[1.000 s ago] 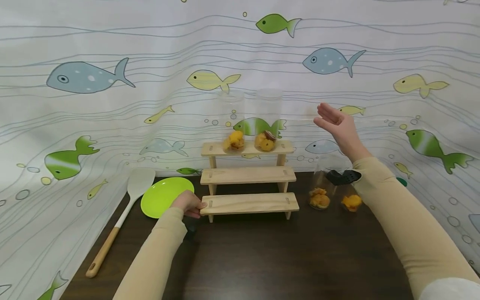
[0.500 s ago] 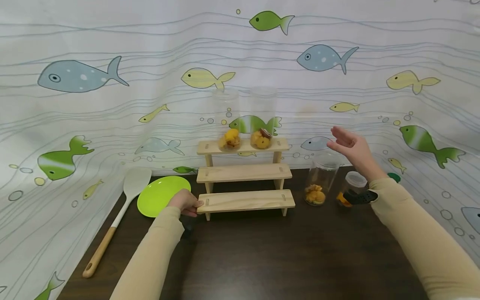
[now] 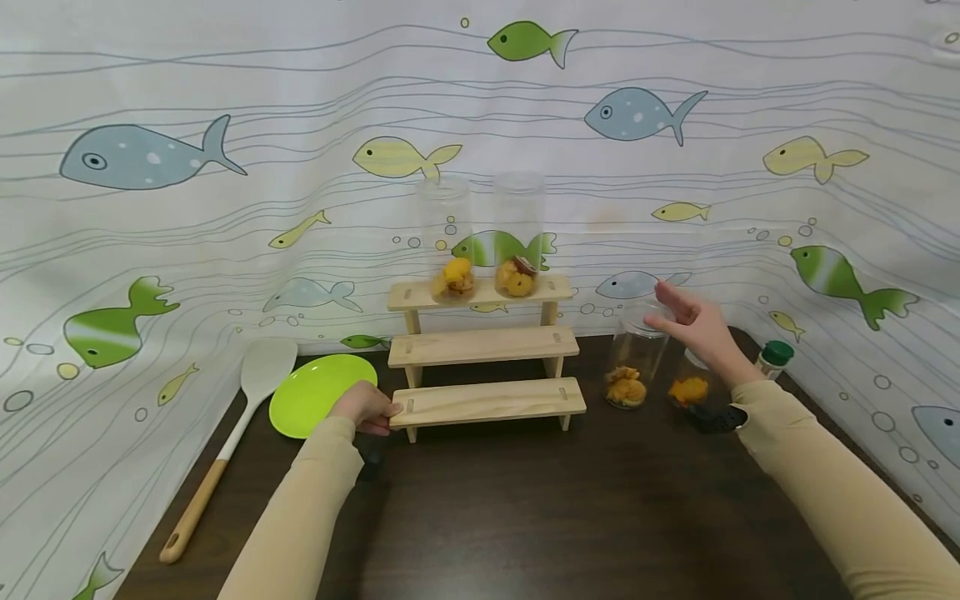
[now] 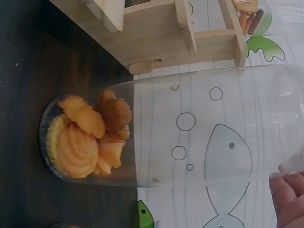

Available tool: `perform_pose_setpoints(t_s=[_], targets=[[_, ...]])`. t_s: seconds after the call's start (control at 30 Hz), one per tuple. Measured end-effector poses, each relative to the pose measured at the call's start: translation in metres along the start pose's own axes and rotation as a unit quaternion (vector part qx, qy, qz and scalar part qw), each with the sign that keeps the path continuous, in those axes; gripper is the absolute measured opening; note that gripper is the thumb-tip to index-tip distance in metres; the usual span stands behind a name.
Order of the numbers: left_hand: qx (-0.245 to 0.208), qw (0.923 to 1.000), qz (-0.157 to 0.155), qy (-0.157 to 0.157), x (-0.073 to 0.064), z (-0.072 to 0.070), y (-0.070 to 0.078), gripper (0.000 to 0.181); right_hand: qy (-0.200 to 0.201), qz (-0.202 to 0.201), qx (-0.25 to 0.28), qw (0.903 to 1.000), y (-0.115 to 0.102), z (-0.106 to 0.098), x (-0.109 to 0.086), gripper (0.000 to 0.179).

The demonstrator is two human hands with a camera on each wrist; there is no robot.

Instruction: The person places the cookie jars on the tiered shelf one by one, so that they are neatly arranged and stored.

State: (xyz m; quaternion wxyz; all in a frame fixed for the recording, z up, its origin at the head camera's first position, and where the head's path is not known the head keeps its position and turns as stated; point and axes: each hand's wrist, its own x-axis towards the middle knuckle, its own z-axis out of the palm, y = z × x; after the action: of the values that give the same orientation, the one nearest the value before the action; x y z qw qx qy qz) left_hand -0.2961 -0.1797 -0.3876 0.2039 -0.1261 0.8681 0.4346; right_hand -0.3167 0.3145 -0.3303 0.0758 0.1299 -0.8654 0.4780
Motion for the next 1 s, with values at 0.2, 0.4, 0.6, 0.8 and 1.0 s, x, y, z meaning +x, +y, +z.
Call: perform_pose_setpoints(t_s=[0.2, 0.4, 0.6, 0.8, 1.0], targets=[[-0.006, 1.0, 0.0, -0.001, -0.001, 0.0, 0.0, 0.031, 0.009, 0.02, -0.036, 0.9991, 0.007, 0.004, -0.006, 0.067], [-0.003, 1.0, 0.003, 0.001, -0.001, 0.0, 0.0, 0.03, 0.015, 0.026, -0.03, 0.9991, 0.017, 0.009, -0.01, 0.069], [-0.003, 1.0, 0.002, 0.003, -0.002, 0.0, -0.001, 0.03, 0.021, 0.045, -0.018, 0.9986, 0.022, 0.013, -0.011, 0.071], [-0.003, 1.0, 0.0, 0.003, -0.002, 0.0, -0.002, 0.03, 0.024, 0.067, -0.021, 0.9972, 0.022, 0.014, -0.011, 0.075], [-0.005, 1.0, 0.006, 0.004, 0.001, 0.001, -0.002, 0.032, 0.034, 0.082, -0.025, 0.9957, 0.022, 0.014, -0.013, 0.073]])
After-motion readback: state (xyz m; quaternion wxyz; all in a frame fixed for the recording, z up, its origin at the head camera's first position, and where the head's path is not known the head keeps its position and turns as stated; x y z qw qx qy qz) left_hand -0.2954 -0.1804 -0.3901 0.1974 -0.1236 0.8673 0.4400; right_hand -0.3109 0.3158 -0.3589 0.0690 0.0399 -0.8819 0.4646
